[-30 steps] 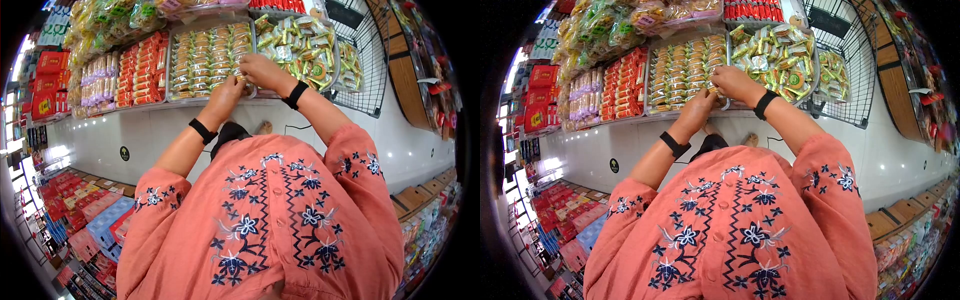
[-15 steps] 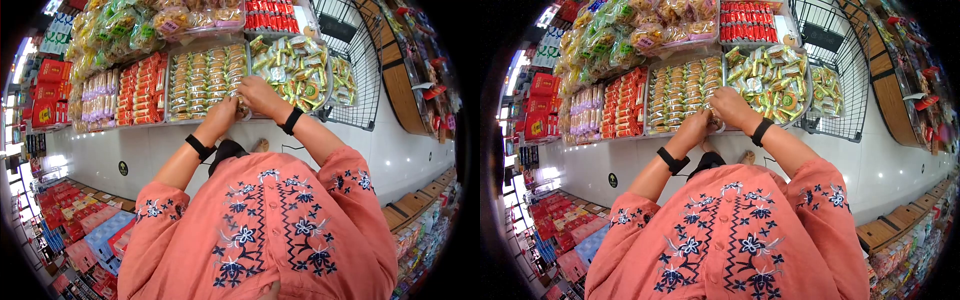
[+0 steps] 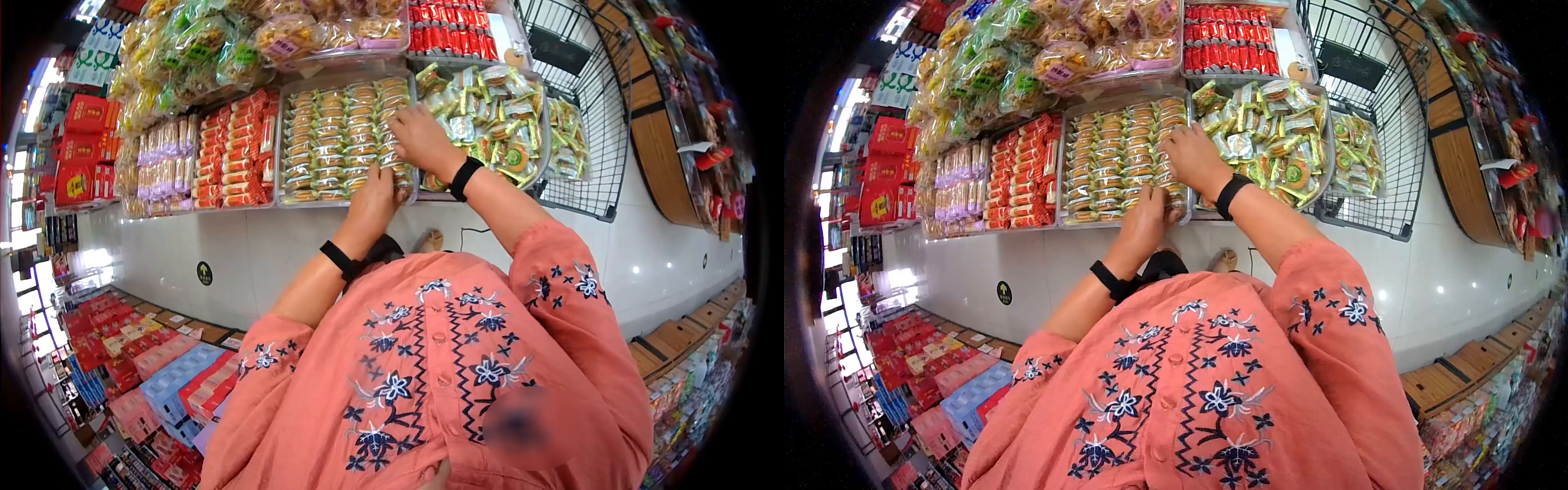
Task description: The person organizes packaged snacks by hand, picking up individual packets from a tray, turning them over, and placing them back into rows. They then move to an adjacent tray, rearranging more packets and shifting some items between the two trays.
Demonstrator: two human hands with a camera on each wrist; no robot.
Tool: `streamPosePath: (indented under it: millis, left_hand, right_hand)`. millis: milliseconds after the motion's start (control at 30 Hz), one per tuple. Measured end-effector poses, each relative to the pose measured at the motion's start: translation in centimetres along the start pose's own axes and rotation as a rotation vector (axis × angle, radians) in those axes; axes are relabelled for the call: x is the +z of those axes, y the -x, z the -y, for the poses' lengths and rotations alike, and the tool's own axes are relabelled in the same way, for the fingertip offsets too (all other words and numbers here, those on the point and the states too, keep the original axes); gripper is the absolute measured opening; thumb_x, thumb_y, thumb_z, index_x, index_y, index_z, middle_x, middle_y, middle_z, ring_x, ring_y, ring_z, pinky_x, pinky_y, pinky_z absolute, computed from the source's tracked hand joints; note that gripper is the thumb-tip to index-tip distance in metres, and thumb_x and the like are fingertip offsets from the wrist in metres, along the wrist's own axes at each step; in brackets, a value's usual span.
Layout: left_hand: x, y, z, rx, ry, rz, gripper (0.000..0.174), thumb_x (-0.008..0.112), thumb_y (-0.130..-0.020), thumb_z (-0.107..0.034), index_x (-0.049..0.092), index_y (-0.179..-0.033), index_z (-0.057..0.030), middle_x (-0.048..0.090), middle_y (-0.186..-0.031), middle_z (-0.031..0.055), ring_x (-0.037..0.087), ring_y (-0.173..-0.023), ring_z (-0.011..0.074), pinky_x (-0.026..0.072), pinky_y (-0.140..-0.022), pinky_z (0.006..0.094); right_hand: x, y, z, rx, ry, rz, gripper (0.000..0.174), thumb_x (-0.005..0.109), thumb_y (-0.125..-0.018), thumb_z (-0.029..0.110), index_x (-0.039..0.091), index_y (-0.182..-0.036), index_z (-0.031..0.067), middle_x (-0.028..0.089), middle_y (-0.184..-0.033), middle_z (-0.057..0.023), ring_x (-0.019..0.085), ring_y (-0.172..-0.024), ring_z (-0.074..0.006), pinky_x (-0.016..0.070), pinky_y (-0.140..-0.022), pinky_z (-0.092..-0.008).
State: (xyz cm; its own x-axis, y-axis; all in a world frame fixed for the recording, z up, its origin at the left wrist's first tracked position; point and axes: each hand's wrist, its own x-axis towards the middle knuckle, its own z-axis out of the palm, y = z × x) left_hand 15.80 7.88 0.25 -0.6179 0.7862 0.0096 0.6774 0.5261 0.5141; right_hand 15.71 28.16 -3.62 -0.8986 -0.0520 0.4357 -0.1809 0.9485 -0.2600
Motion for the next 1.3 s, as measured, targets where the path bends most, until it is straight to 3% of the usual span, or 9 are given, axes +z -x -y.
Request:
streamPosePath:
  millis: [100,200,300,400,933,1033,1067,1200,1300]
  left_hand:
    - [0.2,0.3,-0.3,0.005,0.029,-0.054,0.033,0.075,-0.091,-0.017,0.056,-0.112,-0.0003,0.057,-0.102,0.0233,0.064,-0.083,0.0460,0.0531,-0.069,0.0524]
    - [-0.1,0.5,-0.4,-0.023,0.050,-0.036,0.034,0.076,-0.090,-0.017,0.056,-0.112,0.0001,0.057,-0.102,0.0237,0.065,-0.083,0.0461,0.0531,-0.070,0.0524]
    - [0.1,0.4,-0.2,-0.034,0.079,-0.030,0.035,0.076,-0.090,-0.017,0.056,-0.113,0.0002,0.056,-0.103,0.0240,0.064,-0.084,0.0464,0.0529,-0.071,0.0527]
    - [0.5,0.3,-0.2,-0.043,0.051,-0.024,0.034,0.075,-0.091,-0.018,0.054,-0.110,0.0005,0.055,-0.104,0.0254,0.064,-0.085,0.0469,0.0534,-0.069,0.0543]
    - [0.7,0.3,-0.3,-0.067,0.032,-0.059,0.031,0.074,-0.092,-0.019,0.056,-0.112,-0.0024,0.057,-0.107,0.0224,0.064,-0.087,0.0477,0.0528,-0.072,0.0543]
    - [0.3,0.4,0.2,-0.052,0.059,-0.036,0.028,0.073,-0.092,-0.018,0.058,-0.109,-0.0027,0.057,-0.107,0.0217,0.064,-0.090,0.0466,0.0529,-0.073,0.0533]
    - [0.1,0.5,0.4,-0.037,0.070,-0.036,0.027,0.073,-0.092,-0.018,0.058,-0.108,-0.0029,0.058,-0.107,0.0215,0.064,-0.091,0.0462,0.0529,-0.074,0.0529]
    - [0.0,0.3,1.7,0.004,0.090,0.006,0.021,0.072,-0.092,-0.014,0.059,-0.104,-0.0036,0.058,-0.105,0.0202,0.065,-0.093,0.0439,0.0527,-0.077,0.0506]
    - [0.0,0.2,2.1,0.015,0.089,0.033,0.019,0.071,-0.092,-0.012,0.060,-0.105,-0.0040,0.058,-0.105,0.0195,0.065,-0.092,0.0428,0.0527,-0.078,0.0494]
  right_hand:
    - [0.2,-0.1,-0.2,-0.024,0.027,-0.047,0.029,0.074,-0.078,0.015,0.069,-0.106,0.0101,0.066,-0.105,-0.0121,0.061,-0.109,-0.0326,0.0420,-0.106,-0.0519]
    - [-0.4,-0.2,0.0,0.022,0.007,0.124,0.032,0.077,-0.076,0.018,0.069,-0.106,0.0109,0.065,-0.106,-0.0128,0.061,-0.109,-0.0332,0.0423,-0.104,-0.0514]
    - [-1.2,-0.5,0.1,-0.011,0.005,0.113,0.047,0.081,-0.070,0.018,0.066,-0.113,0.0099,0.063,-0.105,-0.0139,0.060,-0.101,-0.0350,0.0445,-0.090,-0.0474]
    - [-0.6,-0.8,-0.6,-0.033,0.002,0.062,0.045,0.082,-0.069,0.018,0.066,-0.111,0.0099,0.061,-0.101,-0.0132,0.060,-0.098,-0.0348,0.0439,-0.088,-0.0472]
    - [-0.5,-0.5,-0.2,-0.002,0.030,0.056,0.039,0.080,-0.073,0.020,0.067,-0.109,0.0118,0.063,-0.105,-0.0118,0.061,-0.106,-0.0330,0.0441,-0.095,-0.0487]
    - [-0.4,0.4,0.1,-0.009,0.008,0.030,0.050,0.083,-0.072,0.018,0.064,-0.117,0.0093,0.063,-0.108,-0.0131,0.060,-0.105,-0.0342,0.0452,-0.093,-0.0464]
    - [-0.4,0.7,0.1,-0.009,-0.024,0.021,0.045,0.083,-0.073,0.016,0.065,-0.113,0.0070,0.064,-0.113,-0.0152,0.060,-0.109,-0.0368,0.0460,-0.095,-0.0475]
    - [-1.3,2.0,-0.3,-0.027,-0.202,0.113,0.038,0.084,-0.072,0.019,0.068,-0.106,0.0086,0.063,-0.128,-0.0176,0.059,-0.118,-0.0365,0.0468,-0.099,-0.0488]
    - [-3.3,2.9,0.4,-0.068,-0.194,0.246,0.041,0.087,-0.069,0.021,0.069,-0.104,0.0087,0.063,-0.128,-0.0172,0.059,-0.120,-0.0371,0.0470,-0.099,-0.0494]
